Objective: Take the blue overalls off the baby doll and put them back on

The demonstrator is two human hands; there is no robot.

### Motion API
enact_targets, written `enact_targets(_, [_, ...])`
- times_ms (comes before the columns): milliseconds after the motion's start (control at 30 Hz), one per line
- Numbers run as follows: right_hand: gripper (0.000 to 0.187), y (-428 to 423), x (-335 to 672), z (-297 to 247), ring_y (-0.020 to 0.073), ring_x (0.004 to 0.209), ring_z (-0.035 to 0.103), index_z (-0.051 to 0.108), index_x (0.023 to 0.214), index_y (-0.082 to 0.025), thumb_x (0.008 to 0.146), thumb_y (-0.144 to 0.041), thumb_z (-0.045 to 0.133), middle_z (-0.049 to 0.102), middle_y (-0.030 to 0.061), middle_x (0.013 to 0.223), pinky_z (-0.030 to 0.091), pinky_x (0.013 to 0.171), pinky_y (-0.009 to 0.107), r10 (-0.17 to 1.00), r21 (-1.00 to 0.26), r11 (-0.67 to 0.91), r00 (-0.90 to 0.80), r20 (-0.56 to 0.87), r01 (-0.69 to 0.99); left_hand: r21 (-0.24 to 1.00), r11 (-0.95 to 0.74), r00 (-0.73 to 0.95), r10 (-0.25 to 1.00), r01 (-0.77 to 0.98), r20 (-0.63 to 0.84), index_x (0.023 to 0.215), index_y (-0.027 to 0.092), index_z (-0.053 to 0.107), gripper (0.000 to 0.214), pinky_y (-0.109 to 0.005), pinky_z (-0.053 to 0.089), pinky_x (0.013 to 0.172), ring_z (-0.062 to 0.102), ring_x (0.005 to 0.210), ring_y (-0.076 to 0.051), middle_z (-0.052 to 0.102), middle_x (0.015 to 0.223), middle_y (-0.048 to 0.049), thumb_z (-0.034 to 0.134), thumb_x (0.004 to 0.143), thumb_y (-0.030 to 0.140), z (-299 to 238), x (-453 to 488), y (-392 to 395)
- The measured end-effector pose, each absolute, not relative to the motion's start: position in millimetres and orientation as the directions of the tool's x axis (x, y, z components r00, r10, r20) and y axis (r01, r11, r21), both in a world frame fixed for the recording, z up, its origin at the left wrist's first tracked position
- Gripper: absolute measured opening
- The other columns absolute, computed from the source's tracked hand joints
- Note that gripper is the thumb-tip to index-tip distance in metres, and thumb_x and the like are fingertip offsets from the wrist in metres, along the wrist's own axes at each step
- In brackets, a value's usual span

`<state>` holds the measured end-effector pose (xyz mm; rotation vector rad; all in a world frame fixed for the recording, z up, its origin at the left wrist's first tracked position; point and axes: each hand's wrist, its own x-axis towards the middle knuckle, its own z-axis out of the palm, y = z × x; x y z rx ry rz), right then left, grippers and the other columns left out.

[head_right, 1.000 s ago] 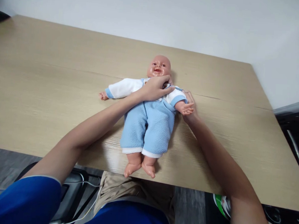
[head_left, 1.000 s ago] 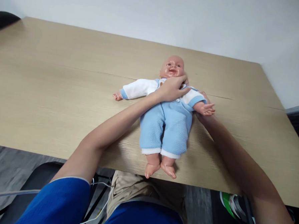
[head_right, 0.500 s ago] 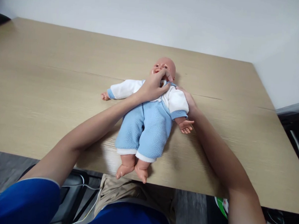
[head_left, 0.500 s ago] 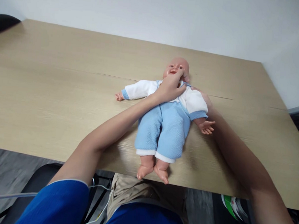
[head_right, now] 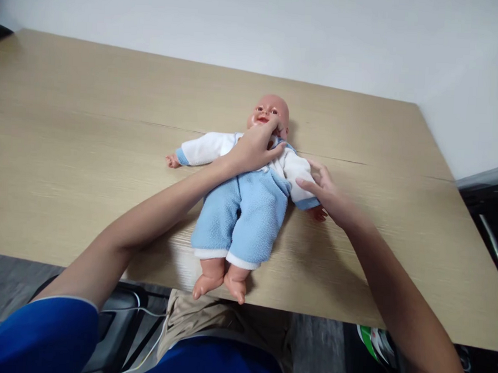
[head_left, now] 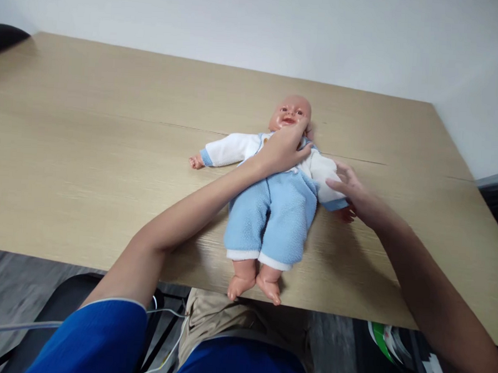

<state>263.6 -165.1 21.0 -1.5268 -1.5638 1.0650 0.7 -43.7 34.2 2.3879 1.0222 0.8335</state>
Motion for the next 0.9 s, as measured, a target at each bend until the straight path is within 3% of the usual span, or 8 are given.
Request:
enact_targets(67, [0.090,-177,276,26,0.0257,0.066,0.077,0.070,0.171,-0.038,0.095,-0.080,0.096,0.091,0.0129,0.140,0.062,0.046,0.039,0.986,-0.851,-0.117,-0.045,-0.163,0.512,0.542,-0.640,0.543,0.761,0.544,0.354,0.141,0.020,0.069,0.030,-0.051,0.059,0.112,0.081,0.124,-0.037,0.085,0.129,-0.0189,0.062,0.113,0.029,38,-1,-46])
enact_targets(133, [0.086,-180,290,27,0.0336,0.091,0.087,0.076,0.166,-0.040,0.093,-0.080,0.098,0.088,0.0126,0.154,0.074,0.062,0.044,0.992,-0.815,-0.091,-0.025,-0.128,0.572,0.513,-0.635,0.542,0.768,0.577,0.342,0.142,0.020,0.069,0.033,-0.051,0.058,0.115,0.081,0.121,-0.037,0.086,0.126,-0.0175,0.062,0.112,0.032,41,-4,-47])
enact_targets(233, [0.069,-174,312,19,0.0409,0.119,0.089,0.088,0.146,-0.037,0.093,-0.080,0.099,0.091,0.0108,0.146,0.081,0.092,0.053,1.000,-0.818,-0.002,0.024,0.014,0.576,0.495,-0.645,0.556,0.760,0.582,0.337,0.139,0.022,0.071,0.034,-0.051,0.057,0.119,0.080,0.119,-0.035,0.087,0.125,-0.0150,0.061,0.108,0.029,42,-7,-43])
enact_targets(367, [0.067,-164,336,5,0.0384,0.105,0.088,0.090,0.122,-0.032,0.081,-0.082,0.106,0.093,0.0091,0.120,0.080,0.089,0.056,0.995,-0.843,-0.021,0.094,0.035,0.537,0.508,-0.678,0.578,0.728,0.531,0.367,0.134,0.022,0.070,0.034,-0.047,0.057,0.120,0.079,0.126,-0.033,0.086,0.132,-0.0151,0.058,0.103,0.020,39,-11,-36])
enact_targets(533, [0.067,-161,347,-4,0.0406,0.105,0.089,0.089,0.119,-0.031,0.080,-0.083,0.104,0.093,0.0120,0.121,0.078,0.094,0.061,0.996,-0.796,-0.045,0.085,0.008,0.604,0.484,-0.709,0.594,0.701,0.513,0.395,0.133,0.022,0.070,0.036,-0.049,0.056,0.122,0.078,0.129,-0.034,0.085,0.133,-0.0159,0.057,0.100,0.015,33,-11,-33])
enact_targets(733, [0.056,-177,310,4,0.0503,0.146,0.079,0.084,0.138,-0.027,0.105,-0.072,0.086,0.087,0.0196,0.148,0.057,0.131,0.082,0.830,-0.406,0.365,-0.096,0.549,0.838,0.363,-0.714,0.576,0.698,0.599,0.425,0.140,0.022,0.073,0.039,-0.067,0.038,0.140,0.063,0.155,-0.046,0.078,0.149,-0.0198,0.061,0.103,0.020,36,-10,-41])
enact_targets(800, [0.045,-185,286,7,0.0464,0.144,0.080,0.082,0.144,-0.029,0.111,-0.060,0.082,0.086,0.0188,0.150,0.061,0.128,0.075,0.792,-0.403,0.464,-0.164,0.589,0.789,0.345,-0.734,0.599,0.678,0.585,0.426,0.141,0.022,0.074,0.039,-0.071,0.034,0.141,0.058,0.160,-0.049,0.074,0.154,-0.0204,0.063,0.104,0.022,40,-10,-44])
enact_targets(900, [0.044,-187,251,8,0.0354,0.118,0.085,0.076,0.148,-0.031,0.117,-0.061,0.077,0.086,0.0151,0.139,0.073,0.100,0.054,0.870,-0.638,0.477,-0.222,0.440,0.604,0.350,-0.783,0.652,0.622,0.515,0.434,0.136,0.024,0.076,0.033,-0.070,0.035,0.140,0.060,0.156,-0.047,0.075,0.152,-0.0181,0.064,0.105,0.025,47,-12,-45])
